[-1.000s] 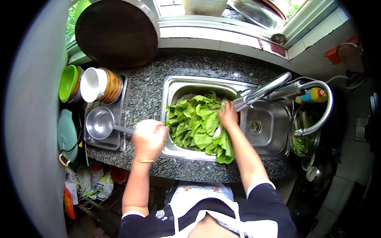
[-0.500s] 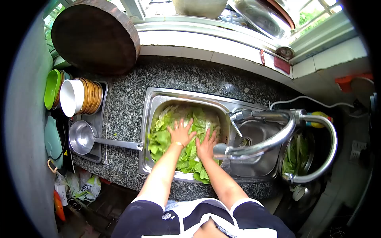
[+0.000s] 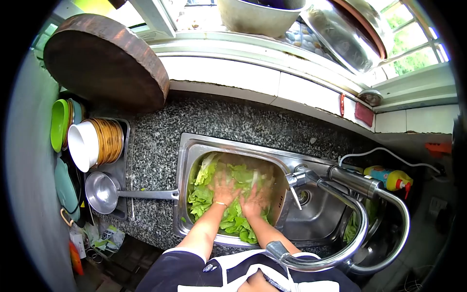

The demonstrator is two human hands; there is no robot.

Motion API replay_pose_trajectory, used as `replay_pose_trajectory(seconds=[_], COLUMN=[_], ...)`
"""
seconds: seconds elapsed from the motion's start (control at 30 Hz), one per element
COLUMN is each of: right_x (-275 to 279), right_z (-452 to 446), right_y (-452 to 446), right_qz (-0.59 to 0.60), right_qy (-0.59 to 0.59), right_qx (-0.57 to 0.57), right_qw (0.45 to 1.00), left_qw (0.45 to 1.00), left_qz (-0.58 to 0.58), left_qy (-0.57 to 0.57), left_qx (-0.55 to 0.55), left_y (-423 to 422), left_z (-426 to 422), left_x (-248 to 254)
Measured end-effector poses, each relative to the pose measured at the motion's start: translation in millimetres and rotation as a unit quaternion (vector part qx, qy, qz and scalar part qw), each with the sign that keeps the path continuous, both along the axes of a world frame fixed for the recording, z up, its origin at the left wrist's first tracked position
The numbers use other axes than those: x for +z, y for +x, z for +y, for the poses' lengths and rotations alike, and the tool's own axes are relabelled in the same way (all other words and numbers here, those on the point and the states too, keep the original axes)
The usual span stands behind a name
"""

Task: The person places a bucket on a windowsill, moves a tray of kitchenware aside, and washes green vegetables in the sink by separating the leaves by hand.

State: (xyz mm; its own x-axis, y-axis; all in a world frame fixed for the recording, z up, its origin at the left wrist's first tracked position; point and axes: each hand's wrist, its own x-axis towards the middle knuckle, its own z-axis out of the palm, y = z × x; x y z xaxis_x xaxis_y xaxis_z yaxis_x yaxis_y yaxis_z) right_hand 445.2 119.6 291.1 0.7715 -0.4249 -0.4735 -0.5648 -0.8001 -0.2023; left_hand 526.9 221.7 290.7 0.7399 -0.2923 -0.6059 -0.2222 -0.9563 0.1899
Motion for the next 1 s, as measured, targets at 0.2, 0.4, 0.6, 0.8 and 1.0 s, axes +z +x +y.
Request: replay_pose_trajectory(seconds=[0.2, 0.4, 0.6, 0.8, 1.0], right_x=[9.1, 40.7, 8.1, 29.4, -5.7], right_z=[-7.4, -41.3, -56.6, -48.3, -30.5], right_y=[0.2, 12.3, -1.9, 55.0, 82.0], right_qz=[-0.065, -0.054, -0.194, -0.172, -0.025], right_qy=[0.024, 0.139, 0.247, 0.014, -0.033], right_qx=[0.013, -0.084, -0.209, -0.073, -0.081], right_qw=[0.997, 0.985, 0.926, 0.982, 0.996], left_qw=[0.999, 0.999, 0.956, 0.963, 0.981], left_qz=[0.023, 0.024, -0.090, -0.124, -0.083], left_qy=[0.010, -0.044, -0.278, -0.219, -0.169], left_qx=[0.020, 0.017, 0.032, -0.101, -0.038], left_y=[-5.3, 15.8, 14.2, 19.1, 77.3], left_z=[1.9, 12.8, 2.8, -35.4, -5.9], left_x=[-4.1, 39.3, 25.8, 13.8, 28.1])
